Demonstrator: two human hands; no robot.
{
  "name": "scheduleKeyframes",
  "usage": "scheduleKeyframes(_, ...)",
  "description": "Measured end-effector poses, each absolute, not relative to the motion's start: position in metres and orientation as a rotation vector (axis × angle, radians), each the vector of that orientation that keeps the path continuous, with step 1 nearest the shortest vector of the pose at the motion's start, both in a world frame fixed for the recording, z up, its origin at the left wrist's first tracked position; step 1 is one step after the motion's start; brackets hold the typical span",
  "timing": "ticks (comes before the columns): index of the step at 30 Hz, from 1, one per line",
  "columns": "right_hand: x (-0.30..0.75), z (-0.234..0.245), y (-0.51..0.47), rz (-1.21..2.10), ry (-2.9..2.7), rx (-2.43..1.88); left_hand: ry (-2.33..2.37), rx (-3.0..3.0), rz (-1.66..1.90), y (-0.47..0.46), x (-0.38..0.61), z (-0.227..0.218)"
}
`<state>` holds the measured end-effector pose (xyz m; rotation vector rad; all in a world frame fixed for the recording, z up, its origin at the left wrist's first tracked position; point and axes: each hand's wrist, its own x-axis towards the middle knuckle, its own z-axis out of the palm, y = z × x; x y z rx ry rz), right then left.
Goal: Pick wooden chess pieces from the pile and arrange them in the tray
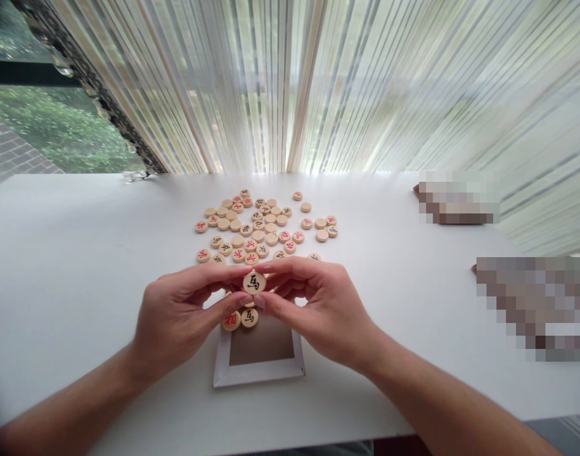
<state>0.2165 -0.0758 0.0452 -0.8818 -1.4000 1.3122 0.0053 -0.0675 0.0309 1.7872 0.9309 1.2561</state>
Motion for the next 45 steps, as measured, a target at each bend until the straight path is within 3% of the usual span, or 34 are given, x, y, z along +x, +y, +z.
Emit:
scheduleKeyframes(24, 0.217, 0.048, -0.078, 1.341, -1.427, -0.971, 0.968, 1.789, 1.235, -0.068, 0.007, 0.035)
scheduleKeyframes(35, 0.219, 0.056, -0.074, 1.683, -1.271, -1.009, 0.898, 1.780, 1.203, -0.071, 0.008, 0.036)
scheduleKeyframes(45, 0.217, 0.051, -0.078, 1.743, -1.237, -1.113, 0.819, 2.071, 1.196, -0.073, 0.011, 0.040)
